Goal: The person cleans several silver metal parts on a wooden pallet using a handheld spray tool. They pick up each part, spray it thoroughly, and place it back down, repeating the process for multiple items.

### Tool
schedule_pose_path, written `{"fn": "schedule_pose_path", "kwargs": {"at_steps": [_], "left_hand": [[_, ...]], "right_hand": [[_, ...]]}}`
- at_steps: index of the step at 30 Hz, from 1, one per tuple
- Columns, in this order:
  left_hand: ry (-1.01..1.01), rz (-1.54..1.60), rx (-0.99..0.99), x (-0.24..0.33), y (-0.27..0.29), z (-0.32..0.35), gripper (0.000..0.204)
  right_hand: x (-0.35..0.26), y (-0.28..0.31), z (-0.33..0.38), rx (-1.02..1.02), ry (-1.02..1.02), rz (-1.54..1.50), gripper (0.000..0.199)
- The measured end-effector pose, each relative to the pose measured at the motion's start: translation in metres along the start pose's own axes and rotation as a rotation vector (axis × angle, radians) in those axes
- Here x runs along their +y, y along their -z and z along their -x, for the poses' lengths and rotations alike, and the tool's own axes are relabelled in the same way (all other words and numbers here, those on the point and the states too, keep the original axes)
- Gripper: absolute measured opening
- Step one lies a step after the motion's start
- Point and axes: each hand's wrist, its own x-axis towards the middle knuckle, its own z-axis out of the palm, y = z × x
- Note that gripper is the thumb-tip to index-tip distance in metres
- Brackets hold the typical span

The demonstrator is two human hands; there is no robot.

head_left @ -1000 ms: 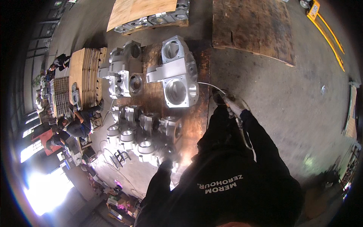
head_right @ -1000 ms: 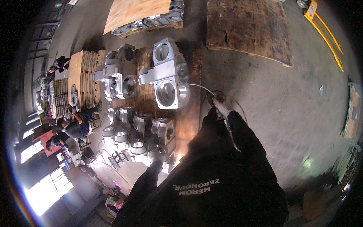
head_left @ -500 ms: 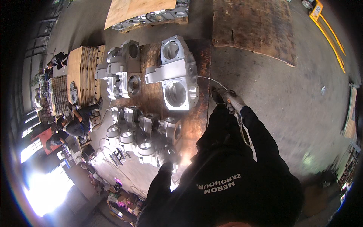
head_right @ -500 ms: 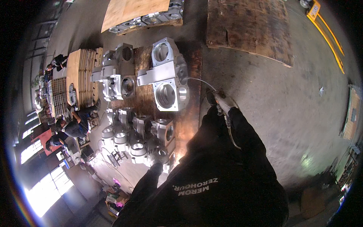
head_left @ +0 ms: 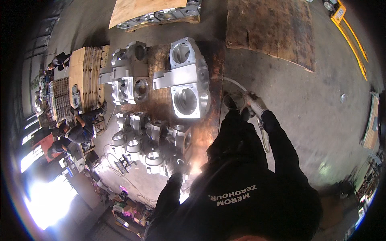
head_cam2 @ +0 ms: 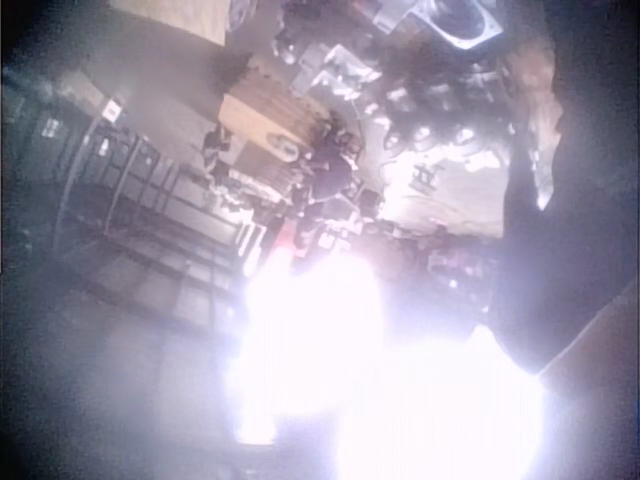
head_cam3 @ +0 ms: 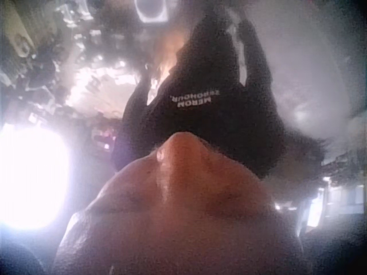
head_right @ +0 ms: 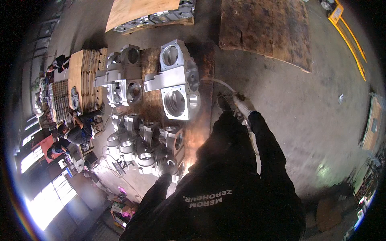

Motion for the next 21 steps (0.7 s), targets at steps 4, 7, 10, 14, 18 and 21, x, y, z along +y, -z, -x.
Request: {"fn": "schedule_pose_path", "kwargs": {"at_steps": [4,7,10,14,18,21], "left_hand": [[-0.020,0.031,0.059,-0.006,-0.019,-0.003,0.053],[0.008,0.056,0.019,0.000,-0.009,-0.009,0.050],[0.008,0.115,0.172,-0.009,-0.021,-0.012,0.044],[0.048,0.108,0.171,-0.007,-0.024,-0.015,0.041],[0.074,0.126,0.151,-0.014,-0.032,-0.010,0.041],[0.109,0.134,0.085,-0.007,-0.025,-0.024,0.043]], "right_hand": [[-0.003,0.006,-0.037,0.099,0.056,-0.009,0.045],[-0.017,-0.005,-0.051,0.084,-0.012,0.010,0.045],[-0.019,-0.019,-0.054,-0.028,-0.014,-0.098,0.045],[-0.018,-0.036,-0.069,-0.090,-0.068,-0.117,0.045],[-0.019,-0.018,-0.092,-0.219,-0.082,-0.117,0.046],[-0.014,-0.010,-0.104,-0.172,-0.056,-0.038,0.047]]}}
